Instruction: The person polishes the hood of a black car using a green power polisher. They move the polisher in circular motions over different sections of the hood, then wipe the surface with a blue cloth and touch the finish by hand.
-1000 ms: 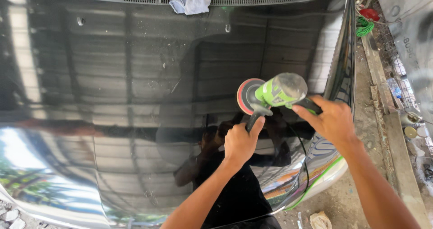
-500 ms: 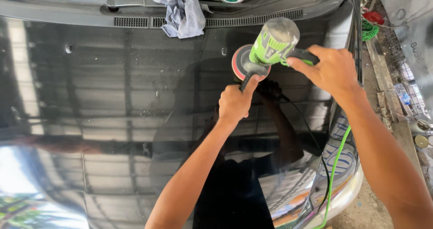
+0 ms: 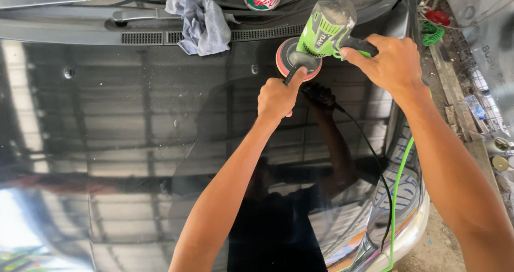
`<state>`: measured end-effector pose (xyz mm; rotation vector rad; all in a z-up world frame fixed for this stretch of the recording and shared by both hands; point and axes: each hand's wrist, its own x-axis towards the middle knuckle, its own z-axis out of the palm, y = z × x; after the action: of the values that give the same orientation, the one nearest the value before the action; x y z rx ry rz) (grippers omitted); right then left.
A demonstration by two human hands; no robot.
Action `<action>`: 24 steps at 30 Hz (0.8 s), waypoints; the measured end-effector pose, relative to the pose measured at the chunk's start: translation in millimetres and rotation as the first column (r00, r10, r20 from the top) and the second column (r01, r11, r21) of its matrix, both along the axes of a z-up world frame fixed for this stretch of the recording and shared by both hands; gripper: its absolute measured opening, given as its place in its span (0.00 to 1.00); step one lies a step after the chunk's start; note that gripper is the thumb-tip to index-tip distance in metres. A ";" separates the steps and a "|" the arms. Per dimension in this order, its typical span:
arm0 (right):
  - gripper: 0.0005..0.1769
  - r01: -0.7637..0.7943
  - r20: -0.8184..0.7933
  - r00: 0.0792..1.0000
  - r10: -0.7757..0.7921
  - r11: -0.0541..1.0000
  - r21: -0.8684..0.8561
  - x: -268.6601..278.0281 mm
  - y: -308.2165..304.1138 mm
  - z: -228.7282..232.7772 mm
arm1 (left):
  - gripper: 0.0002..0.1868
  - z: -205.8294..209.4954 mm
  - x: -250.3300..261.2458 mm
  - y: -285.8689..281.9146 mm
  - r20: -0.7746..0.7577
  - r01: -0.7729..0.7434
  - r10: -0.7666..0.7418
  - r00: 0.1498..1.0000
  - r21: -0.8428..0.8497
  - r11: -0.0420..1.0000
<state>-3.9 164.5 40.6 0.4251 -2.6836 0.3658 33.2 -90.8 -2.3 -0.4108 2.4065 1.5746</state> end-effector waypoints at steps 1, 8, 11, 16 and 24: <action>0.34 0.008 -0.016 1.000 -0.008 1.000 0.003 1.8 5.6 -0.5 | 0.41 -0.3 -2.0 6.4 -0.002 0.010 -0.010 1.000 -0.010 1.000; 0.33 0.091 0.035 0.995 -0.090 0.996 -0.018 20.4 33.1 -4.5 | 0.41 -1.9 2.1 37.3 0.014 0.055 -0.055 0.998 -0.044 0.998; 0.31 0.042 0.014 0.999 -0.042 0.999 -0.020 21.4 23.1 -6.3 | 0.40 1.1 13.9 26.4 0.012 0.027 -0.027 1.000 -0.040 0.999; 0.32 -0.022 -0.042 0.999 0.021 1.000 -0.009 30.1 -9.2 -5.7 | 0.39 8.1 42.3 -1.9 0.025 -0.046 0.046 0.999 -0.004 0.999; 0.30 -0.142 -0.018 0.990 0.142 0.990 0.023 64.1 -56.9 -1.5 | 0.40 2.0 106.6 -38.7 0.014 -0.141 0.140 0.990 0.055 0.988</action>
<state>60.3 107.6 39.2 0.6253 -2.6476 0.3708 139.8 -129.4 -0.3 -0.5877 2.3658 1.6897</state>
